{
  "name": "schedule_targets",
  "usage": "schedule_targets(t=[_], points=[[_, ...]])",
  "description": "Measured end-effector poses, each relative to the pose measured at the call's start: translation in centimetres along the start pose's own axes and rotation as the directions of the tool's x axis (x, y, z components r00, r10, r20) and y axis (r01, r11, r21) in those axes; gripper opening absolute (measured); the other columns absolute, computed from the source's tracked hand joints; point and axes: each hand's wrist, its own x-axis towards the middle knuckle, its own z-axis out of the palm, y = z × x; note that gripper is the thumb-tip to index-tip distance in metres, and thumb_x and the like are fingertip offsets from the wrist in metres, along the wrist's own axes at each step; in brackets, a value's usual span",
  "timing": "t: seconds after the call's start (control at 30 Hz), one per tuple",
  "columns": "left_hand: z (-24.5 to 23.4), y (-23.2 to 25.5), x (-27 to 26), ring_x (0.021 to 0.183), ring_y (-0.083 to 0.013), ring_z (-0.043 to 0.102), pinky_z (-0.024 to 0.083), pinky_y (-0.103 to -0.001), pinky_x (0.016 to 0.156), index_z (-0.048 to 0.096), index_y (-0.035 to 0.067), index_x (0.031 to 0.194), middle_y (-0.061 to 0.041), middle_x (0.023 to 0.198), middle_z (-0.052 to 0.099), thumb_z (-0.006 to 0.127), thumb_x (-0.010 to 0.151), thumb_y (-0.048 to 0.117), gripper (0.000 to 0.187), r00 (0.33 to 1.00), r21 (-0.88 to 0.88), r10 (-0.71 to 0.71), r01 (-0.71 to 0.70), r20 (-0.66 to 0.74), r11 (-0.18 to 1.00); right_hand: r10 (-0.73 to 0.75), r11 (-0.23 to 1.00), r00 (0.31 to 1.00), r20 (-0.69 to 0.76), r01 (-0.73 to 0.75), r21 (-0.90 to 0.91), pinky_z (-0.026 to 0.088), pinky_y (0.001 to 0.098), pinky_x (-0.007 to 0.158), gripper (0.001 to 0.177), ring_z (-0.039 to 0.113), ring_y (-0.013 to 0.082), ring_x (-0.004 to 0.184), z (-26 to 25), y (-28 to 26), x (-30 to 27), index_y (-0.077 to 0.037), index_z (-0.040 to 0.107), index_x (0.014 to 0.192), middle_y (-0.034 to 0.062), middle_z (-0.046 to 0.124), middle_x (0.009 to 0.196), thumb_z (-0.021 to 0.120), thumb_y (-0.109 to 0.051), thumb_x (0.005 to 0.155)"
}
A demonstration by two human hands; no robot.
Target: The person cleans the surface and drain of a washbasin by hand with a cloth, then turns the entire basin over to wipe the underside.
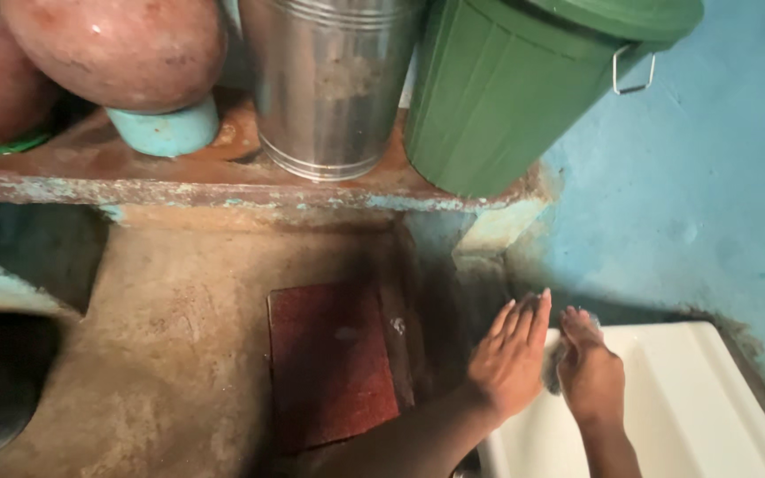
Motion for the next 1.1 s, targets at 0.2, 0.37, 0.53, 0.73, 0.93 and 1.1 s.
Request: schedule_targets(t=[0.2, 0.37, 0.53, 0.73, 0.93, 1.1], points=[[-0.4, 0.2, 0.1, 0.148, -0.0311, 0.042, 0.022, -0.041, 0.128, 0.027, -0.012, 0.157, -0.024, 0.153, 0.048, 0.056, 0.082, 0.002, 0.082, 0.998, 0.061, -0.026, 0.023, 0.053, 0.998, 0.109, 0.99, 0.994, 0.024, -0.107, -0.093, 0.052, 0.0382, 0.104, 0.036, 0.063, 0.0271, 0.123, -1.4, 2.0, 1.5, -0.011, 0.072, 0.126, 0.009, 0.066, 0.138, 0.056, -0.003, 0.095], [-0.5, 0.1, 0.0, 0.148, -0.0322, 0.041, 0.021, -0.041, 0.128, 0.025, -0.013, 0.157, -0.026, 0.153, 0.047, 0.056, 0.079, -0.001, 0.085, 0.999, 0.005, -0.003, 0.003, 0.037, 1.0, 0.082, 0.95, 0.992, -0.095, -0.107, -0.292, 0.05, 0.04, 0.107, 0.034, 0.063, 0.0269, 0.13, -1.6, 7.9, 2.6, -0.015, 0.075, 0.123, 0.0069, 0.068, 0.138, 0.058, -0.007, 0.094], [-0.4, 0.2, 0.1, 0.147, -0.0337, 0.042, 0.02, -0.042, 0.128, 0.024, -0.014, 0.157, -0.027, 0.153, 0.047, 0.055, 0.08, -0.003, 0.084, 0.998, -0.023, -0.017, 0.018, 0.064, 1.0, 0.153, 0.963, 0.977, -0.145, -0.181, -0.201, 0.05, 0.0388, 0.112, 0.025, 0.063, 0.0288, 0.134, 0.0, 10.3, 3.2, -0.013, 0.077, 0.117, 0.0099, 0.071, 0.134, 0.06, -0.008, 0.099], [-0.6, 0.1, 0.5, 0.147, -0.0337, 0.042, 0.021, -0.043, 0.128, 0.026, -0.013, 0.157, -0.028, 0.152, 0.047, 0.054, 0.08, -0.004, 0.083, 0.998, -0.025, 0.006, -0.004, 0.062, 1.0, 0.127, 0.981, 0.967, -0.221, -0.155, -0.113, 0.049, 0.0389, 0.114, 0.03, 0.063, 0.0285, 0.133, 2.7, 4.7, -0.3, -0.015, 0.075, 0.12, 0.0084, 0.07, 0.134, 0.058, -0.004, 0.096], [-0.9, 0.2, 0.2, 0.144, -0.0337, 0.046, 0.023, -0.042, 0.128, 0.028, -0.014, 0.156, -0.028, 0.15, 0.05, 0.055, 0.079, -0.003, 0.082, 0.999, -0.018, 0.017, -0.016, 0.032, 1.0, 0.123, 0.906, 0.986, -0.109, -0.156, -0.393, 0.044, 0.0433, 0.116, 0.044, 0.064, 0.0261, 0.127, -0.5, 8.4, 1.9, -0.018, 0.076, 0.124, 0.0037, 0.069, 0.142, 0.061, -0.006, 0.084], [-0.8, 0.1, 0.2, 0.144, -0.0331, 0.046, 0.024, -0.042, 0.129, 0.028, -0.013, 0.156, -0.027, 0.15, 0.051, 0.054, 0.08, -0.003, 0.081, 1.0, 0.006, 0.023, -0.023, 0.012, 1.0, 0.231, 0.872, 0.944, -0.236, -0.308, -0.381, 0.051, 0.0471, 0.101, 0.03, 0.064, 0.0334, 0.121, -0.5, 11.0, 2.1, -0.015, 0.073, 0.129, 0.0073, 0.069, 0.141, 0.06, -0.016, 0.101]])
